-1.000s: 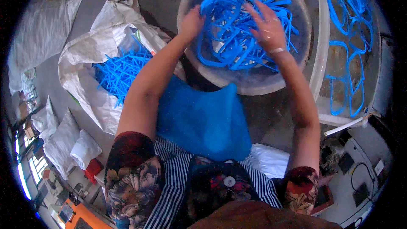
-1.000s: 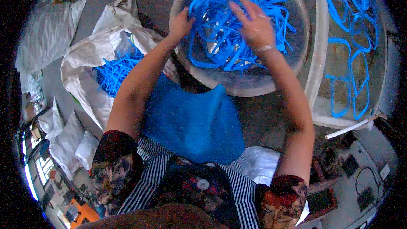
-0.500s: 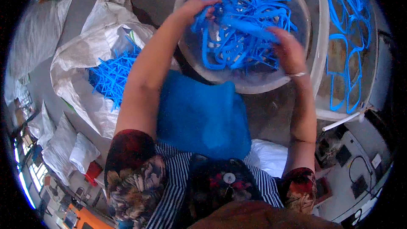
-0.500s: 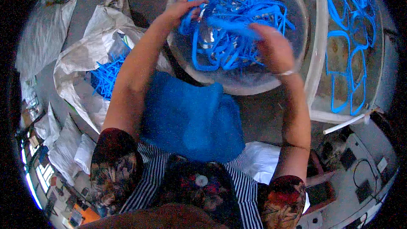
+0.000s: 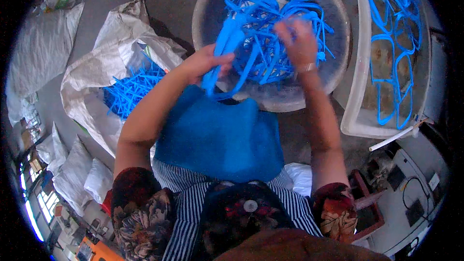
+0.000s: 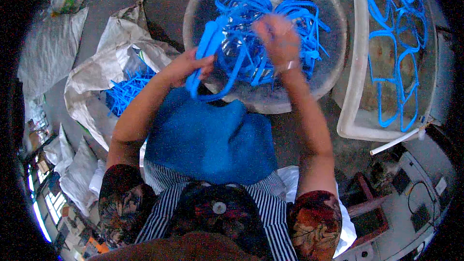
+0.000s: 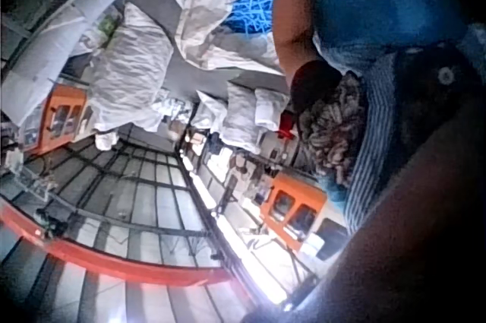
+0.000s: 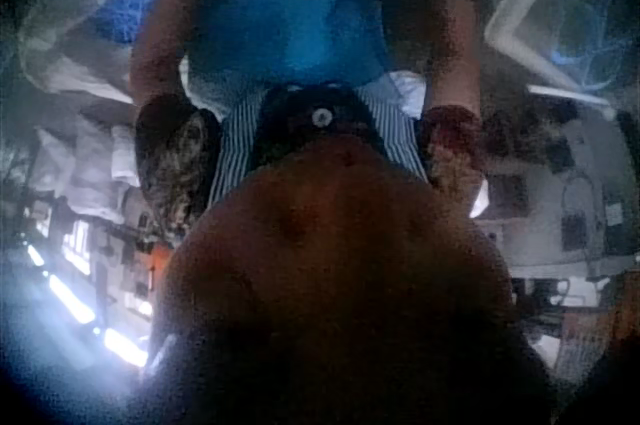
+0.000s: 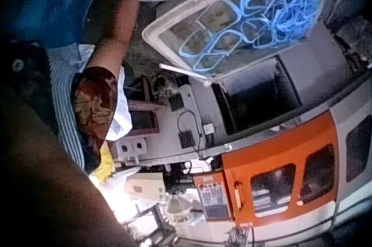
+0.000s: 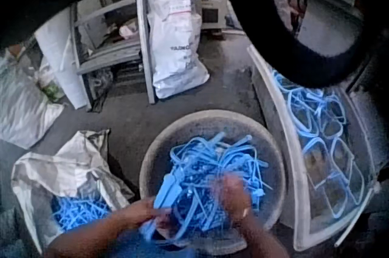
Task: The person sorts blue plastic hangers from a basin into a white sack. They pick up handfuls of hangers, align them, and place them into the bag. The person also uses a white stick to stir hangers in a water-filled tray and transfers them to the basin.
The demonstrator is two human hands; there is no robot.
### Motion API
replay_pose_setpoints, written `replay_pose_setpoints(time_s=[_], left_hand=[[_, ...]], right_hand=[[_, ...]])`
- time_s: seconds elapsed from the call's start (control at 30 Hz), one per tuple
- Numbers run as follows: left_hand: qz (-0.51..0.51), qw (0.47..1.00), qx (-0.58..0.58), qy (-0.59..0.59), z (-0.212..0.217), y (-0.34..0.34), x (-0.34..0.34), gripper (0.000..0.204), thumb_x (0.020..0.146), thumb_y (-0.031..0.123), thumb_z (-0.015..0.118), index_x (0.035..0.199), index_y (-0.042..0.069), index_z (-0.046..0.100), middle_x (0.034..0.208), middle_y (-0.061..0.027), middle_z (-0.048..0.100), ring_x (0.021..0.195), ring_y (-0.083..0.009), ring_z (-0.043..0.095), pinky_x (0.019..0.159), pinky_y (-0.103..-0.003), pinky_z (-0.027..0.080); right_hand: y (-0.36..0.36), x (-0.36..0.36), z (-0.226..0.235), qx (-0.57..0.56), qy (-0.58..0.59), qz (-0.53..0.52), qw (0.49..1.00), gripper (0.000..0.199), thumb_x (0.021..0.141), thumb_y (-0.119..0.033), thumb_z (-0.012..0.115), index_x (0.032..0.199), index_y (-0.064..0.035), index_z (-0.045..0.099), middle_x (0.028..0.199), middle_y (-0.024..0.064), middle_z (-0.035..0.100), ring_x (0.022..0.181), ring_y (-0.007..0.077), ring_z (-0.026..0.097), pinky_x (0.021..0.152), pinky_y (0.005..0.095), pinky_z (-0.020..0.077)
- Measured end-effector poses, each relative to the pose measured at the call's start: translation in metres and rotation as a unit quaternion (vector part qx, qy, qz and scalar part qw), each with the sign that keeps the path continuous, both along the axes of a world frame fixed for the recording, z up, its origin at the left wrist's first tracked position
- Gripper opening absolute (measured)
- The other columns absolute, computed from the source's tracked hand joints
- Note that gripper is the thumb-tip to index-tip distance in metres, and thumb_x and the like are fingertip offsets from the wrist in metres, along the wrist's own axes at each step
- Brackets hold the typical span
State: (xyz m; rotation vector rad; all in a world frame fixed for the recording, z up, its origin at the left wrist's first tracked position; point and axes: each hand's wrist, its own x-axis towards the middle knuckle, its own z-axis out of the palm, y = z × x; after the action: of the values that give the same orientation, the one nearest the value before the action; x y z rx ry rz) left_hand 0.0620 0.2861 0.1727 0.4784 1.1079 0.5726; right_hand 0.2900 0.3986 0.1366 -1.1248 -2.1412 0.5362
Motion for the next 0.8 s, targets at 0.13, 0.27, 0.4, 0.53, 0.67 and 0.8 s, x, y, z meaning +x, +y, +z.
replay_pose_setpoints(time_s=[0.13,0.27,0.4,0.53,0.67,0.8], left_hand=[[-0.169,0.984,0.057,0.019,0.004,-0.011,-0.018,0.021,0.087,0.024,0.060,0.084,0.008,0.048,0.063,0.0001,0.050,0.053,-0.0093,0.048,0.048,-0.024,0.039],[-0.193,0.971,0.066,0.127,0.023,-0.025,-0.045,0.021,0.087,0.025,0.060,0.090,0.006,0.051,0.065,0.0002,0.050,0.055,-0.0077,0.047,0.048,-0.024,0.038],[-0.224,0.906,0.113,0.342,0.028,-0.052,-0.060,0.029,0.086,0.030,0.059,0.101,0.007,0.054,0.071,-0.0081,0.058,0.061,-0.0195,0.056,0.055,-0.032,0.044],[-0.361,0.724,0.179,0.560,0.031,-0.065,-0.073,0.046,0.083,0.037,0.058,0.115,0.004,0.052,0.086,-0.0204,0.061,0.077,-0.0401,0.058,0.066,-0.047,0.045],[-0.364,0.711,0.153,0.581,0.040,-0.078,-0.085,0.039,0.083,0.039,0.057,0.108,0.010,0.057,0.080,-0.0165,0.061,0.076,-0.0344,0.060,0.064,-0.044,0.047],[-0.353,0.711,0.228,0.564,0.029,-0.079,-0.074,0.037,0.082,0.040,0.058,0.105,0.010,0.057,0.077,-0.0162,0.060,0.074,-0.0346,0.060,0.062,-0.045,0.046]], right_hand=[[0.126,0.000,-0.057,0.190,-0.261,-0.028,0.946,0.028,0.077,-0.026,0.066,0.099,-0.0099,0.061,0.096,0.0155,0.061,0.101,0.0329,0.053,0.082,0.0417,0.0459],[0.106,0.011,-0.077,-0.053,-0.399,0.276,0.873,0.026,0.086,-0.035,0.052,0.097,-0.0133,0.059,0.092,0.0143,0.061,0.090,0.0348,0.057,0.075,0.0424,0.0462],[0.063,0.043,-0.021,-0.139,-0.299,0.312,0.891,0.029,0.088,-0.037,0.048,0.094,-0.0114,0.060,0.089,0.0140,0.061,0.082,0.0351,0.058,0.065,0.0436,0.0454],[0.104,0.115,-0.049,0.068,-0.322,0.229,0.916,0.039,0.086,-0.050,0.047,0.097,-0.0157,0.062,0.080,0.0091,0.065,0.073,0.0324,0.062,0.063,0.0443,0.0482],[0.097,0.102,-0.025,-0.085,-0.288,0.039,0.953,0.045,0.084,-0.050,0.050,0.106,-0.0125,0.060,0.093,0.0132,0.064,0.079,0.0310,0.063,0.067,0.0434,0.0496],[0.055,0.009,0.013,-0.256,-0.086,0.119,0.956,0.043,0.080,-0.036,0.061,0.110,-0.0052,0.058,0.104,0.0192,0.060,0.090,0.0326,0.061,0.077,0.0415,0.0492]])
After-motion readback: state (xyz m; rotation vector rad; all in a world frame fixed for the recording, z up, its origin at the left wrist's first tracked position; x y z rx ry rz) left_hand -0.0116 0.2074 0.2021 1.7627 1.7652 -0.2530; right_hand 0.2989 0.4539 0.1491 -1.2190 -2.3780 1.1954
